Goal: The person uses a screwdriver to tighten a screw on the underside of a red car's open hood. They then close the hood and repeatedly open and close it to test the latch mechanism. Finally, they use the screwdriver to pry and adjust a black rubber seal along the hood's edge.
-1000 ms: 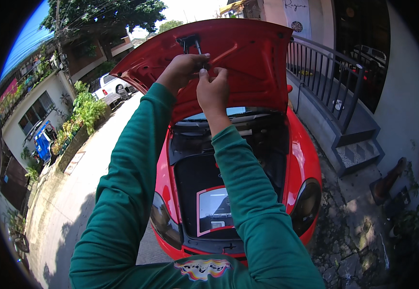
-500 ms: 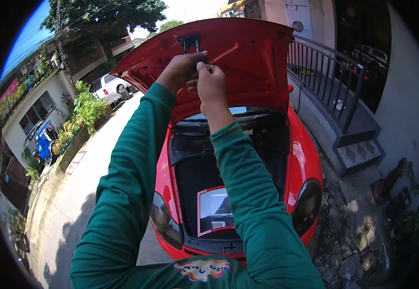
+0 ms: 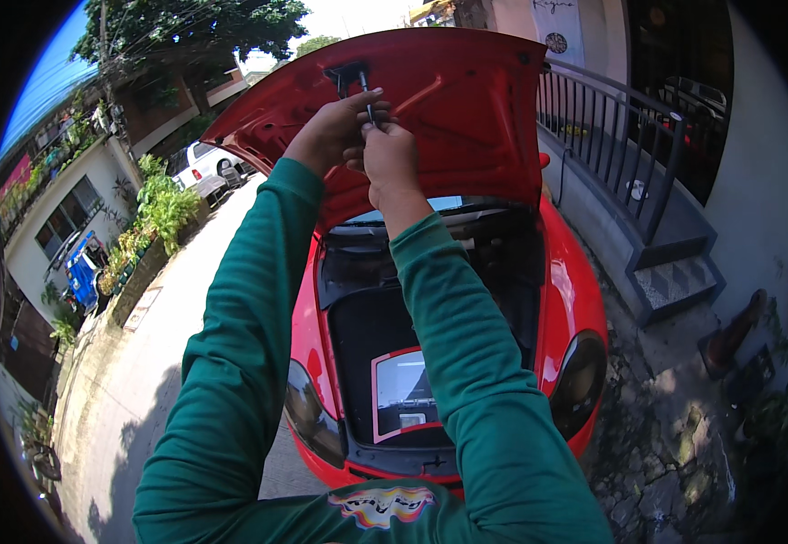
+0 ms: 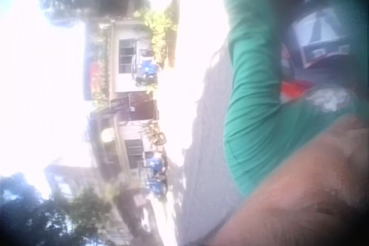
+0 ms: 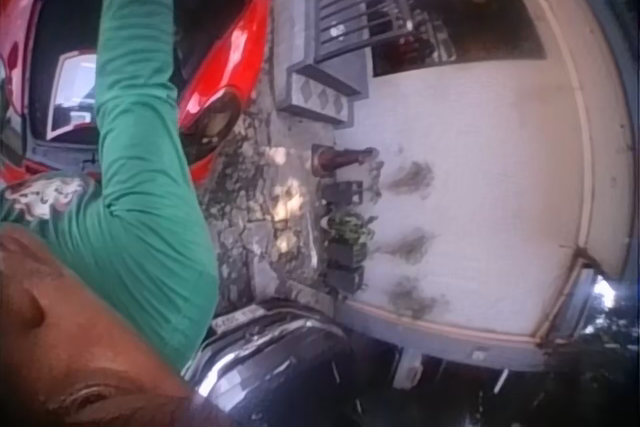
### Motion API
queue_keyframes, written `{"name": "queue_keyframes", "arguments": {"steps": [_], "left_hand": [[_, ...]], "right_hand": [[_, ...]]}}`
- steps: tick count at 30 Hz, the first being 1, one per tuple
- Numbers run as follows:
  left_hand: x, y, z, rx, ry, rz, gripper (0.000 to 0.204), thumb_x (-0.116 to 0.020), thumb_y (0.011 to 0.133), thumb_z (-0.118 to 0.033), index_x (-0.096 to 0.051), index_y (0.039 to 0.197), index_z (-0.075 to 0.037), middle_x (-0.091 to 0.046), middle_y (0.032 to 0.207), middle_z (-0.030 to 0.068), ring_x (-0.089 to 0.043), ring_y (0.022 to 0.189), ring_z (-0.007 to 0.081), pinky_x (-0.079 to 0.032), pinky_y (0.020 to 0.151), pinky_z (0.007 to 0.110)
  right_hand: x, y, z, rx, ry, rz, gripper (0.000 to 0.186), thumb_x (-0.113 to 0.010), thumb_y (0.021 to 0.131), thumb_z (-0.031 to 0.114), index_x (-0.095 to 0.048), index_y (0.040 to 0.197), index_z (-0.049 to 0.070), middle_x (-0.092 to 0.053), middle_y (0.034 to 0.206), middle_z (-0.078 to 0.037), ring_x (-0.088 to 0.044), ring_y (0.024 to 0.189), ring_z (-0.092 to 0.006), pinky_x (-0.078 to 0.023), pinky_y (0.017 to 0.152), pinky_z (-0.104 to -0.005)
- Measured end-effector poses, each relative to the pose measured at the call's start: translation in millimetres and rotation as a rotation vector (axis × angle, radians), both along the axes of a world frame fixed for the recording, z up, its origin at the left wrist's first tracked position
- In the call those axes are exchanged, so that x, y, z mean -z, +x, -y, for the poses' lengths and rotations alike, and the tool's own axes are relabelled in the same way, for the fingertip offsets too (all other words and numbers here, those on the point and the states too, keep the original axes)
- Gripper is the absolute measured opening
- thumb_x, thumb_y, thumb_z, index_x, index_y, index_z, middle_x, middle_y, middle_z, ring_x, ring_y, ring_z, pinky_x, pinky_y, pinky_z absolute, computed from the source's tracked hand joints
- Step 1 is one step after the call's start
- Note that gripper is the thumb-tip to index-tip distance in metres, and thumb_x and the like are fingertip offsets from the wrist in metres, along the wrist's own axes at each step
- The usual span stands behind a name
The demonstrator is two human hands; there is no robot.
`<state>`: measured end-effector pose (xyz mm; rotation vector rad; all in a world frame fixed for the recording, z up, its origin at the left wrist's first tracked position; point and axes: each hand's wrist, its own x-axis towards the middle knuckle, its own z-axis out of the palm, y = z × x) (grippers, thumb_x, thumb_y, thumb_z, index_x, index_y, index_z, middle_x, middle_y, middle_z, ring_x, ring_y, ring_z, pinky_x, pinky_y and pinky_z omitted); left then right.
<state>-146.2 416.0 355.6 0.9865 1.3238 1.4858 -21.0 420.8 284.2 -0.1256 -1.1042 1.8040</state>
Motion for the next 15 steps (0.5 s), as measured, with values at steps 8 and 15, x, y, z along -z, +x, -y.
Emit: {"name": "queue_keyframes", "arguments": {"steps": [8,15], "left_hand": [[-5,-11,9,0.107,-0.022,-0.092,0.029,-0.062,0.107,-0.030,-0.069,0.108,-0.002,-0.070,0.091,0.0093,-0.064,0.066,0.0202,-0.055,0.054,0.032],[-2,8,14,-0.074,0.133,-0.084,0.031,-0.065,0.105,-0.033,-0.070,0.107,-0.003,-0.071,0.088,0.0083,-0.068,0.070,0.0202,-0.058,0.065,0.035]], "right_hand": [[-8,9,12,-0.029,-0.115,-0.071,0.024,-0.046,0.113,0.024,-0.058,0.121,0.004,-0.069,0.093,-0.009,-0.069,0.076,-0.0187,-0.057,0.065,-0.0321],[4,10,1,-0.182,-0.283,-0.181,0.024,-0.050,0.111,0.020,-0.059,0.122,0.001,-0.070,0.094,-0.010,-0.069,0.072,-0.0171,-0.057,0.062,-0.0310]]}}
